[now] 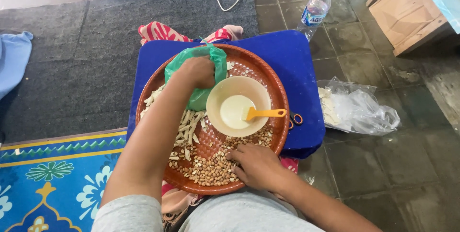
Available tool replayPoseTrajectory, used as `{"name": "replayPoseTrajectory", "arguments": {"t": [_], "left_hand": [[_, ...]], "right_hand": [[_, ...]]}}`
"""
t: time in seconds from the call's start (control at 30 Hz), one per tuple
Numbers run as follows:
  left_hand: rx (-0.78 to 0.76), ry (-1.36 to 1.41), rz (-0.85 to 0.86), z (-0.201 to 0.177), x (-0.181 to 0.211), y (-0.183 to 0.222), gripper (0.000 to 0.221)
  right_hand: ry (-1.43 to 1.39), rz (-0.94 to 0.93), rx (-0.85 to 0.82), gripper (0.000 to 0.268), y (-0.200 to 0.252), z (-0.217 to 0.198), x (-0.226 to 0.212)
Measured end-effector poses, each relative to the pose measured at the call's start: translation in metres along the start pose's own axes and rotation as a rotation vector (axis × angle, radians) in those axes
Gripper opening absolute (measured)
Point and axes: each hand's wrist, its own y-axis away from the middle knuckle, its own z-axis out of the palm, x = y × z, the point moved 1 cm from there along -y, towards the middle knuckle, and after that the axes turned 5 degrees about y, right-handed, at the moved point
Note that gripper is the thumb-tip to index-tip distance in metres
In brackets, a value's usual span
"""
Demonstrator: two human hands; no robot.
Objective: Manually assembling peanut snacks by wrapping small strips of dough around individual peanuts using a liquid binder applied with a small brush.
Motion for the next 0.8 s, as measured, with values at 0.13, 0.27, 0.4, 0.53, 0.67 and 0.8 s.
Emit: {"name": "replayPoseTrajectory", "arguments": {"t": [0.13,0.27,0.4,0.53,0.67,0.8], "left_hand": [[0.020,-0.009,-0.056,0.010,-0.002,-0.010,0.022],[0.119,-0.062,-0.064,0.023,-0.007,-0.017,0.019],[0.200,0.090,-0.135,0.019,-0.004,-0.010,0.051],[0.085,0.232,-0.224,0.004,0.003,0.000,0.053],[0.137,0.333,-0.266,0.014,-0.006,-0.004,0.033],[0.259,0.330,-0.321,0.018,-0.007,-0.010,0.031]], "right_hand": [[-0.028,0.009,0.051,0.031,0.000,-0.001,-0.002],[-0.039,0.038,0.026,0.031,0.000,-0.004,-0.004],[-0.035,0.084,-0.015,0.030,-0.001,-0.008,-0.007],[-0.047,0.081,-0.004,0.030,-0.002,-0.009,-0.007],[-0.055,0.103,-0.058,0.030,-0.003,-0.011,-0.009],[-0.038,0.095,-0.049,0.031,-0.003,-0.010,-0.009]]}}
